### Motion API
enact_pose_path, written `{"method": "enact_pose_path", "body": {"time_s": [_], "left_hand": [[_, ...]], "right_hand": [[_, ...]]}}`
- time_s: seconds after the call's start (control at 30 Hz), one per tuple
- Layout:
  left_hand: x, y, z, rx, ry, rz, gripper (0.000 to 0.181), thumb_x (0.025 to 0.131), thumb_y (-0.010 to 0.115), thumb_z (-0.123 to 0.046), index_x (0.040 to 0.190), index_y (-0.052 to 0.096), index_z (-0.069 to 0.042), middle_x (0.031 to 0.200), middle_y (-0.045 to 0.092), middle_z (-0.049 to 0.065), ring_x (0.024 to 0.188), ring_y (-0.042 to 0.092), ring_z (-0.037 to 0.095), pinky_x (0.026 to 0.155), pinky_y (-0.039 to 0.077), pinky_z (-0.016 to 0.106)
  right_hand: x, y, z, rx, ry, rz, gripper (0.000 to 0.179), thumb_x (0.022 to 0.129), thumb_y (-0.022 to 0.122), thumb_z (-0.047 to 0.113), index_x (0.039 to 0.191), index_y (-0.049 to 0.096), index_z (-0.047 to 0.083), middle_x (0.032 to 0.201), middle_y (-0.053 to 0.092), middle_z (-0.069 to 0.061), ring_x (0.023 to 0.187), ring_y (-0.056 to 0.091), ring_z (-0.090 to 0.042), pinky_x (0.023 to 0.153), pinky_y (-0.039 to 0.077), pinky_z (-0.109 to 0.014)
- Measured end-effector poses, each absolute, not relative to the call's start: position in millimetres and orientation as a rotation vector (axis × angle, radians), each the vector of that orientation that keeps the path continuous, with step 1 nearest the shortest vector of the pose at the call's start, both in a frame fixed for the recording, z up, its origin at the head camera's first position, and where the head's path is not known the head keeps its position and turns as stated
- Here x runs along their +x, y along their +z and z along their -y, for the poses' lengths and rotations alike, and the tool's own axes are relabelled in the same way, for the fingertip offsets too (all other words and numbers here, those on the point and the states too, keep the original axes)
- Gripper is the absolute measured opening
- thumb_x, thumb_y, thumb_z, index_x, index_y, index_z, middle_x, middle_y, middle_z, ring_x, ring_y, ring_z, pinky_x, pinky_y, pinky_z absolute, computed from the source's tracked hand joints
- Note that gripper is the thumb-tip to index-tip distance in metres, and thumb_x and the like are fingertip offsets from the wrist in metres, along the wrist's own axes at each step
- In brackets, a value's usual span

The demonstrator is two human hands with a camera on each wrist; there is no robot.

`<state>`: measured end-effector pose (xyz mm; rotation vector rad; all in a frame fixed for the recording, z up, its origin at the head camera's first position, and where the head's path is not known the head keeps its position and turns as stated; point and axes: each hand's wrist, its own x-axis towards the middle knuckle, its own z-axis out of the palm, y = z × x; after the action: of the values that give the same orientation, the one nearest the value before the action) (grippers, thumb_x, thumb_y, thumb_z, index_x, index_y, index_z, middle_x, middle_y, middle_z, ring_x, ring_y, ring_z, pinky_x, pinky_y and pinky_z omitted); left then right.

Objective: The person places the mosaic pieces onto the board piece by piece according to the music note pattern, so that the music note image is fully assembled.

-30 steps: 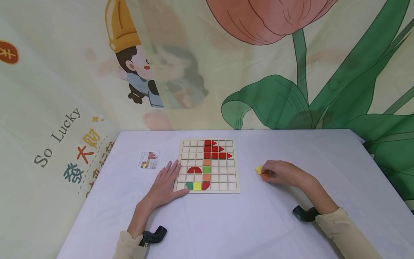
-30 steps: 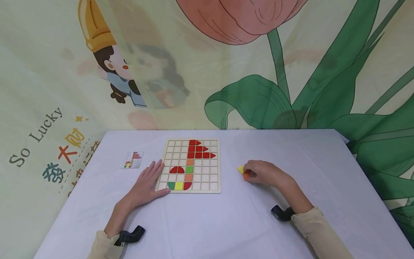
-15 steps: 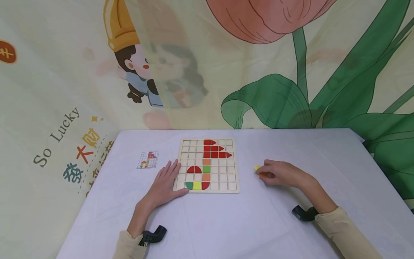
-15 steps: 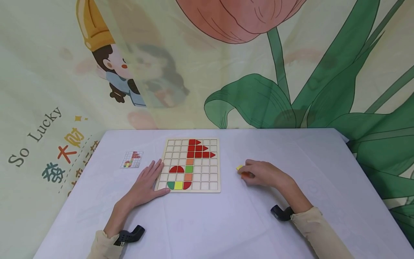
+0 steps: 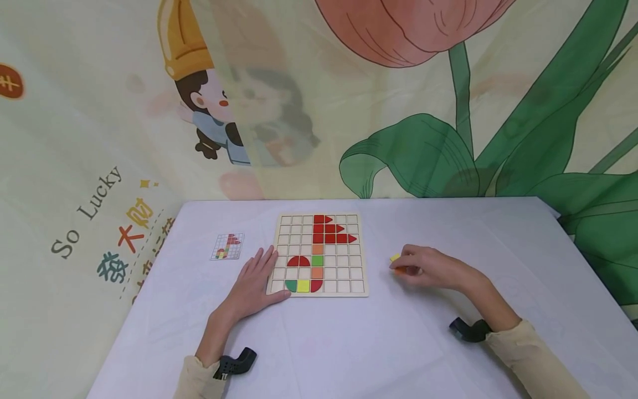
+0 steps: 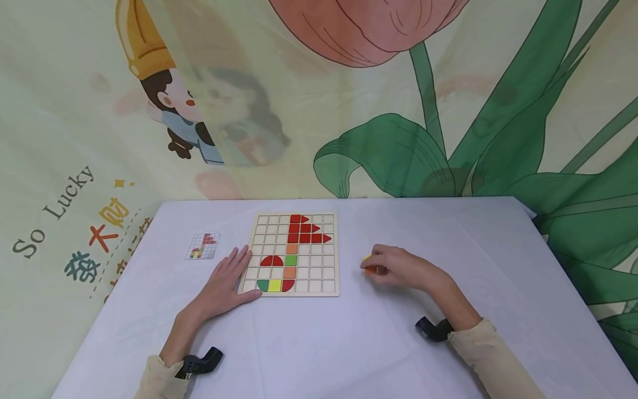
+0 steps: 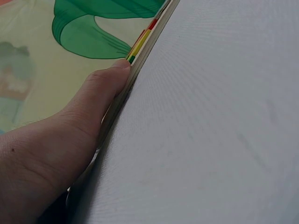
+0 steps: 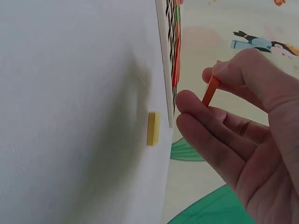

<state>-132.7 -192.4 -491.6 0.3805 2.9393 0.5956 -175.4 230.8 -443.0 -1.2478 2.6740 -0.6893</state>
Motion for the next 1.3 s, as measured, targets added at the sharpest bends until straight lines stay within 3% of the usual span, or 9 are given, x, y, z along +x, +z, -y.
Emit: {"method": "enact_pose_path", "body": {"time_s": [0.4,0.7,0.93,1.3], "left_hand": [[-133,-494,193,0.379,0.596,-2.951,0.103,0.080,0.065,-0.063,0.156,0.019,-0.011,0.164,0.016,0.009,0.153,0.007,0.032,0.121,0.014,0.057],[-133,-494,193,0.380,0.605,-2.943,0.103,0.080,0.064,-0.064,0.156,0.019,-0.012,0.165,0.015,0.008,0.153,0.006,0.032,0.122,0.013,0.057],[-133,-493,193,0.383,0.608,-2.943,0.102,0.081,0.064,-0.064,0.156,0.019,-0.011,0.165,0.014,0.008,0.153,0.006,0.032,0.122,0.013,0.057],[-133,-490,191,0.363,0.600,-2.931,0.102,0.080,0.064,-0.065,0.156,0.019,-0.012,0.165,0.014,0.007,0.153,0.005,0.031,0.122,0.013,0.057]], "right_hand": [[-167,-442,-213,-1.381,-0.744,-2.699,0.031,0.080,0.076,0.005,0.109,0.073,0.016,0.098,0.057,0.006,0.083,0.056,-0.002,0.070,0.054,-0.018],[-168,-447,-197,-1.602,-0.797,-2.798,0.042,0.073,0.081,0.001,0.112,0.072,0.012,0.094,0.061,0.002,0.078,0.059,-0.005,0.067,0.052,-0.012],[-168,-438,-169,-1.679,-0.875,-2.827,0.031,0.072,0.082,0.005,0.102,0.074,0.008,0.095,0.067,0.001,0.080,0.062,-0.007,0.070,0.054,-0.011],[-169,-421,-89,-1.682,-0.718,-2.710,0.018,0.082,0.078,0.021,0.099,0.074,0.017,0.092,0.070,0.006,0.083,0.065,-0.007,0.074,0.054,-0.013]]}}
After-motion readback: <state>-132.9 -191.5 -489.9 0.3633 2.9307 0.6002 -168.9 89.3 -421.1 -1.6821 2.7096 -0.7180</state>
